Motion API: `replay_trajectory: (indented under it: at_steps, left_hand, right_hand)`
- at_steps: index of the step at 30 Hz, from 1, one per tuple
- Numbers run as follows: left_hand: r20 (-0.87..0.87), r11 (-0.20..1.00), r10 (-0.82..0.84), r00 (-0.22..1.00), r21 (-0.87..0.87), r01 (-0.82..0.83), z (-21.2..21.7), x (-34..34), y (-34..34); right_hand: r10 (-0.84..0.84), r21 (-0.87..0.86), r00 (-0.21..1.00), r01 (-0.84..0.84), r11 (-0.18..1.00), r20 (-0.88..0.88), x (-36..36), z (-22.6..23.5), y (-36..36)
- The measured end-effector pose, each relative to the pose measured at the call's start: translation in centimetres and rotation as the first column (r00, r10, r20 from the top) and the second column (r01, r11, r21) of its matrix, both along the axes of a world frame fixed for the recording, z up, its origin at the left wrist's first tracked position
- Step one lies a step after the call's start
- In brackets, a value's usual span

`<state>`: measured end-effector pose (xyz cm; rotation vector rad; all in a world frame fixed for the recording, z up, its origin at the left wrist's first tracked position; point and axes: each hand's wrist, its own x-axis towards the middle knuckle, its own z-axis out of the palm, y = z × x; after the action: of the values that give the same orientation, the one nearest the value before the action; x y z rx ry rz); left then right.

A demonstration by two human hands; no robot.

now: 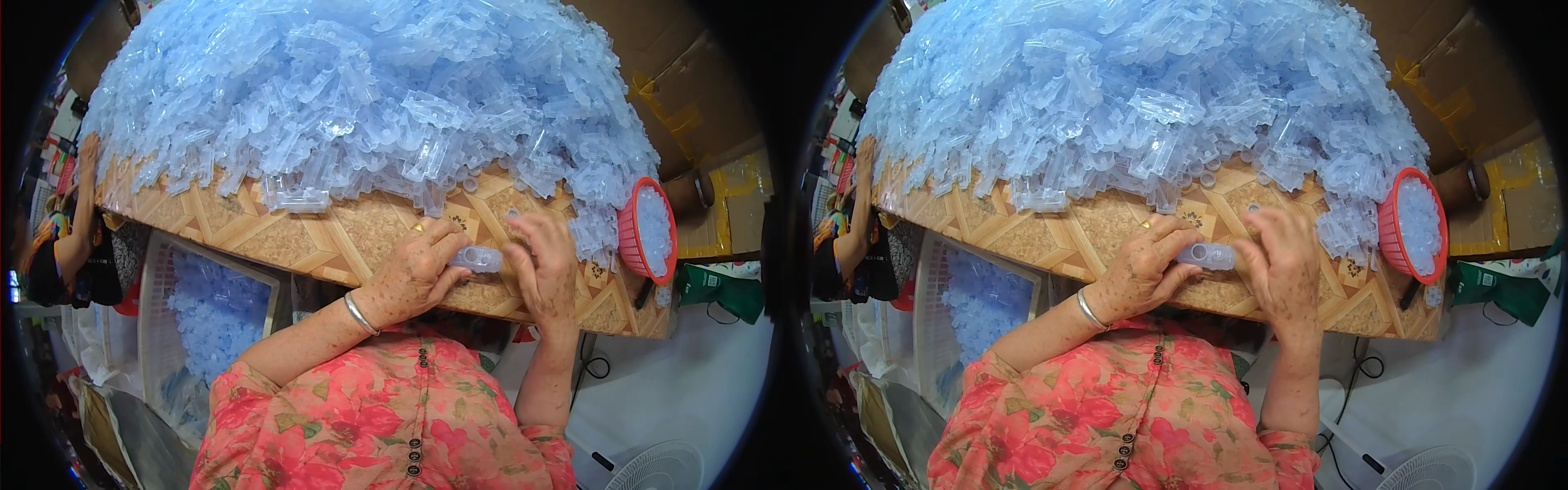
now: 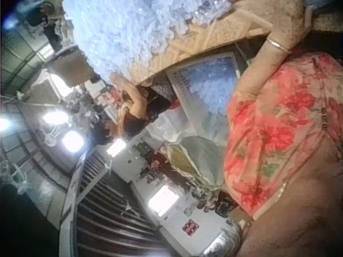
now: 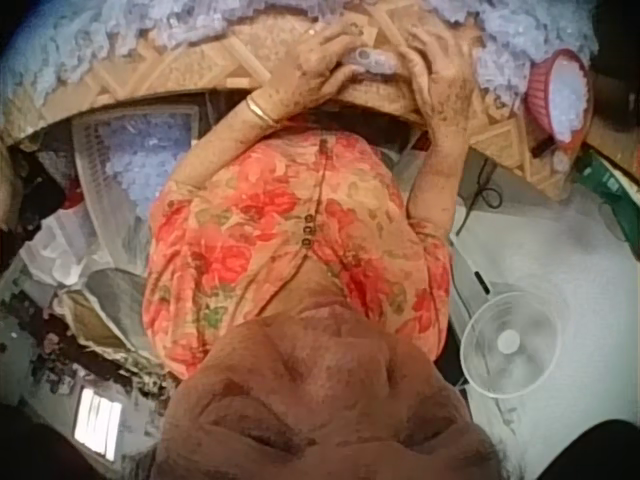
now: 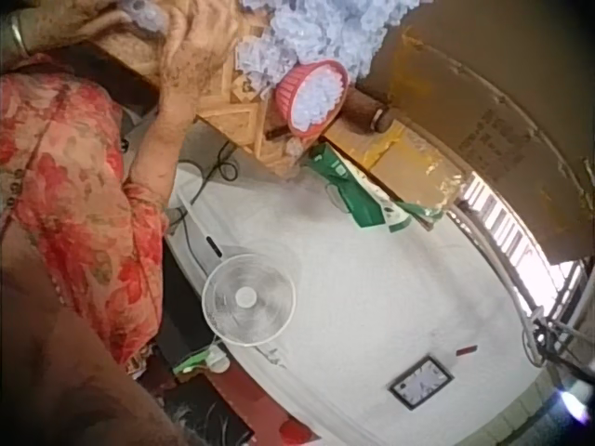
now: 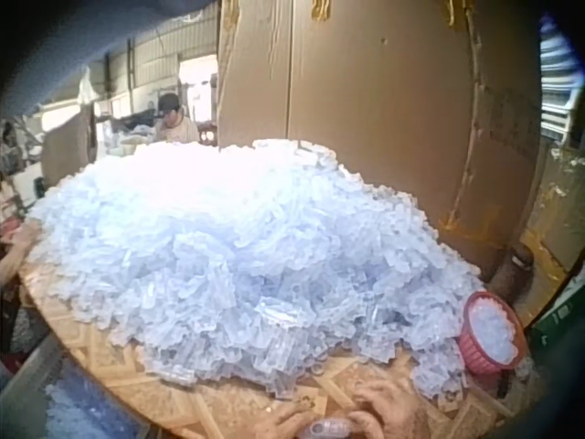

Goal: The person sits at a wooden table and repeatedly picks up small, translucent plastic components. They insert a small circular piece into a rectangular housing, press the parts together, and place the assembled unit on the table. The process is repeated continuously with a large pile of parts visible in the background.

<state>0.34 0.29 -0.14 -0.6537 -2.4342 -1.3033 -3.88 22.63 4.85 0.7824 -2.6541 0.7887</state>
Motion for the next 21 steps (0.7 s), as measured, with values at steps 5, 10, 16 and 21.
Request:
replay_trajectory:
  at_steps: [5,10,16,21]
  left_hand:
    - [-0.003,1.0,0.001,1.0,0.008,-0.001,-0.1,0.0,0.1]
    - [-0.009,1.0,0.018,1.0,0.008,-0.018,0.0,0.1,-0.1]
    - [-0.029,1.0,0.011,1.0,0.009,-0.011,-0.1,0.2,0.0]
    - [0.019,0.999,0.035,0.999,0.016,-0.035,0.2,0.3,-0.1]
  right_hand:
    - [0.002,0.215,0.989,0.03,0.976,-0.148,-3.2,-2.2,0.4]
    - [-0.057,0.045,0.998,0.056,0.997,0.01,-2.1,-1.3,-0.3]
    - [-0.057,-0.138,0.995,0.069,0.988,0.086,-0.4,-2.9,-0.5]
    - [-0.028,-0.061,0.997,0.024,0.998,-0.07,0.0,-3.1,0.3]
